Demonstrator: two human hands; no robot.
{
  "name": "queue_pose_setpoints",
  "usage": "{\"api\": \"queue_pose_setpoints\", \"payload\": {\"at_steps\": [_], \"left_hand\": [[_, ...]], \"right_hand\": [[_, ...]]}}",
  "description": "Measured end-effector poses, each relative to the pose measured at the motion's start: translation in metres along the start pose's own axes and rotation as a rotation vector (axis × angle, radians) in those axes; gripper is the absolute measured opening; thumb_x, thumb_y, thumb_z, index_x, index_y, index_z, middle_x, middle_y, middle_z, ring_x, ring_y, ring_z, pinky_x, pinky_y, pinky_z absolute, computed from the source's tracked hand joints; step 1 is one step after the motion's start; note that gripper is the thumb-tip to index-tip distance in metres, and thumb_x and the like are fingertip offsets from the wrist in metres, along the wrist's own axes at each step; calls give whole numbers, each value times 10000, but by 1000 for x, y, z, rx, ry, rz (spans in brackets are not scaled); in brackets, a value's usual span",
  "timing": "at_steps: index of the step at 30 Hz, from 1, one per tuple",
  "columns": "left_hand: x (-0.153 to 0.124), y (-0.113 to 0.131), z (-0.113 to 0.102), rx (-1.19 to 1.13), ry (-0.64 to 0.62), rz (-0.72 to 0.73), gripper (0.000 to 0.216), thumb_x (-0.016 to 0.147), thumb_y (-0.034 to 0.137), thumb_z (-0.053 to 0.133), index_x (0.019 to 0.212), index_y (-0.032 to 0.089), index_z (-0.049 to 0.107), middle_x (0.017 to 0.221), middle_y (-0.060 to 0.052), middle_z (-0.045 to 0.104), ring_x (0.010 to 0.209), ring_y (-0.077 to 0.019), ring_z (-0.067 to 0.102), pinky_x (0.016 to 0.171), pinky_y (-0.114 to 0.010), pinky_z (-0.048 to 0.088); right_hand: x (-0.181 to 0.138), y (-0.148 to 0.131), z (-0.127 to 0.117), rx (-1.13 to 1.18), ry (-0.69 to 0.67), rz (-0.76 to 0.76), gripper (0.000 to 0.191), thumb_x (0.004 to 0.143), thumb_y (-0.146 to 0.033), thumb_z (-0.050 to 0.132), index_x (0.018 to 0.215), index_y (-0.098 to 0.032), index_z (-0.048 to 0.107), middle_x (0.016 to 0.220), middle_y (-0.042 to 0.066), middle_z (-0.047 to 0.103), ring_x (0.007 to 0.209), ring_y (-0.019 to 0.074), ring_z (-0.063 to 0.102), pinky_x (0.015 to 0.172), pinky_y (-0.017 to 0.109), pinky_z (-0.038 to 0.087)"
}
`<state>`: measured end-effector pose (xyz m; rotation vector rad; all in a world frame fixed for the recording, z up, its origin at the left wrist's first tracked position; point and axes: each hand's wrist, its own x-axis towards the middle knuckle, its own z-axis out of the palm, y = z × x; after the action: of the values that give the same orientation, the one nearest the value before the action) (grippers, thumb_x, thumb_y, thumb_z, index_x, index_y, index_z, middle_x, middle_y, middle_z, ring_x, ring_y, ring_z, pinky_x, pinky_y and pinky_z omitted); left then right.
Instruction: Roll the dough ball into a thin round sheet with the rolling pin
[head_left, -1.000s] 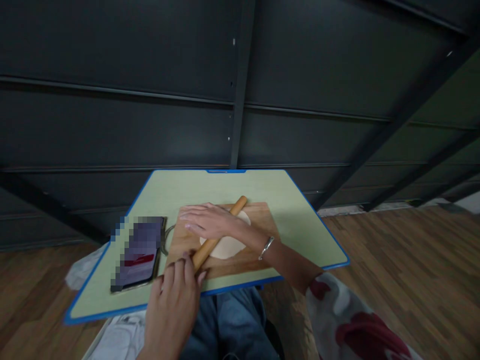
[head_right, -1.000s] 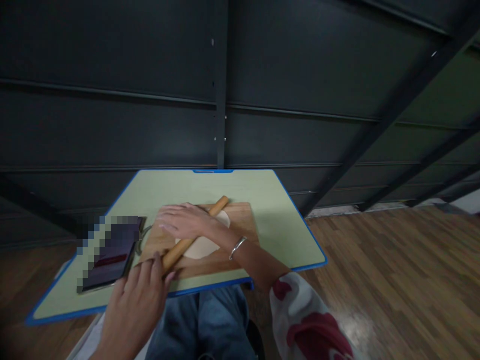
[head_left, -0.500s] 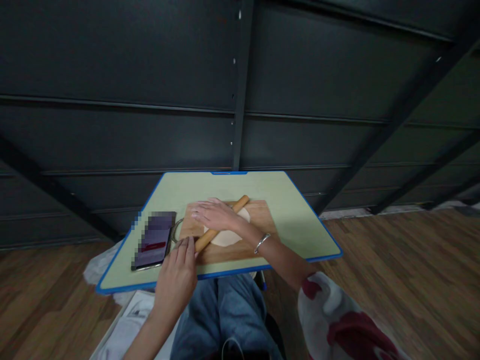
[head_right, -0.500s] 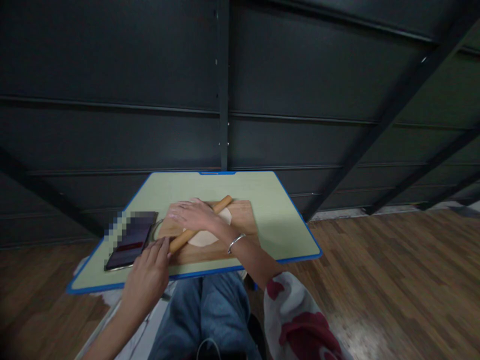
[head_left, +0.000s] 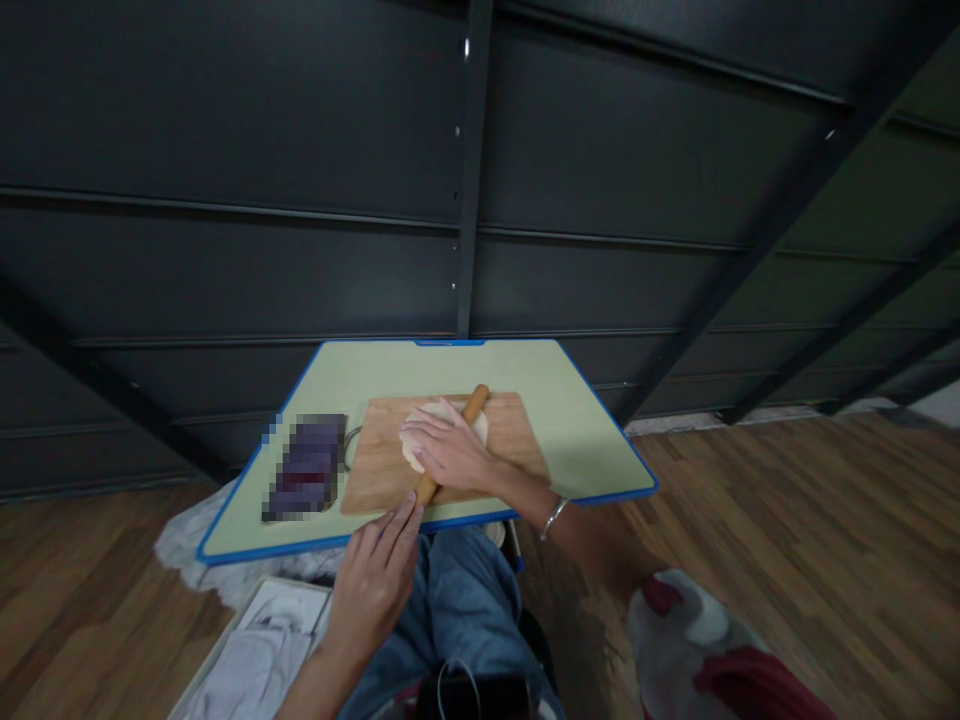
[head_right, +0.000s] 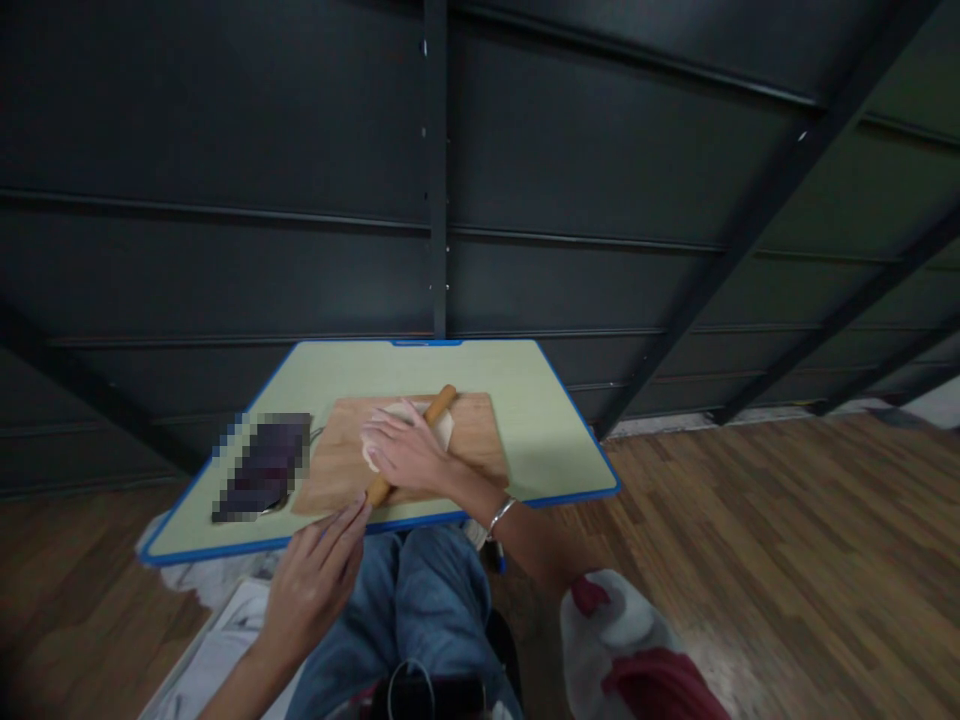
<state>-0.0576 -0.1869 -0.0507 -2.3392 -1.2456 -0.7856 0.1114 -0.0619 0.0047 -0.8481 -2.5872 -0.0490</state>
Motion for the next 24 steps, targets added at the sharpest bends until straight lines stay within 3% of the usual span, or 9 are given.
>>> {"api": "queue_pose_setpoints", "payload": {"at_steps": [5, 11, 24], "left_hand": [[1, 3, -2, -15, 86, -59, 515, 873, 161, 498, 1373, 168, 376, 1110, -121, 676, 899, -213, 634, 787, -339, 454], [2, -8, 0, -12, 117, -140, 513, 854, 162, 539, 1347, 154, 397, 1010, -114, 693, 878, -230, 626, 768, -350, 436], [14, -21, -11, 242, -76, -335, 266, 927, 237, 411, 1120, 148, 571, 958, -95, 693, 851, -246, 573, 816, -424, 327]], "right_hand": [[23, -9, -1, -15, -133, -144, 378, 942, -184, 351, 1285, -188, 510, 1357, 39, 529, 1351, 136, 331, 1139, 400, 175], [51, -8, 17, -63, -166, -216, 411, 936, -247, 382, 1335, -176, 452, 1403, 47, 478, 1354, 153, 327, 1130, 396, 216], [98, -12, 47, 90, -193, -5, 369, 983, -400, 298, 1152, -210, 565, 1267, 66, 593, 1205, 197, 514, 1007, 400, 422]]}}
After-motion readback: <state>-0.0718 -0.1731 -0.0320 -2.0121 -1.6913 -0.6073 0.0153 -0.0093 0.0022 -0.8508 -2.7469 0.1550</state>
